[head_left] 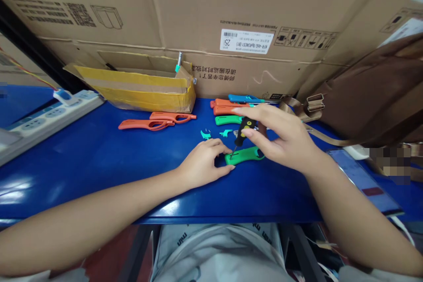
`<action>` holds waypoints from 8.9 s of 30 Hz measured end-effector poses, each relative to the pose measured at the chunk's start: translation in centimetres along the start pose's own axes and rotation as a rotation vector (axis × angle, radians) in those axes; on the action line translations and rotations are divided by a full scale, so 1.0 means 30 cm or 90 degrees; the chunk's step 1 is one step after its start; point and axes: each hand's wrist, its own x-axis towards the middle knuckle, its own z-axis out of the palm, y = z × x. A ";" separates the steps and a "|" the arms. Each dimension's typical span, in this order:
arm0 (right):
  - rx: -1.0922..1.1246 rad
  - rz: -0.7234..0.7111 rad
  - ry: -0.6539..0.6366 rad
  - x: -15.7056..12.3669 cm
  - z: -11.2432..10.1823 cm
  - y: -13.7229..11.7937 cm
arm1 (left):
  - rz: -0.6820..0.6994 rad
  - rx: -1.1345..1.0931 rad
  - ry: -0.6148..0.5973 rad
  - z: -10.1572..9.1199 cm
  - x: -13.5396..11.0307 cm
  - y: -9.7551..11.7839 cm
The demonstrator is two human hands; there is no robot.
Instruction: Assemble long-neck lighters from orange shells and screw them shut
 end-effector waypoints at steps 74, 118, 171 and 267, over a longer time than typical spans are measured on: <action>0.123 -0.017 -0.016 -0.024 0.025 -0.013 | -0.002 0.012 -0.015 0.005 -0.002 -0.010; 0.476 0.339 0.415 -0.024 0.055 0.062 | -0.032 0.170 -0.166 -0.078 0.009 0.059; 0.851 0.820 0.407 -0.018 0.087 0.179 | 0.181 0.441 -0.063 -0.070 0.442 -0.207; 0.057 0.144 -0.380 -0.136 0.081 0.119 | -0.054 0.059 -0.168 -0.142 0.007 -0.015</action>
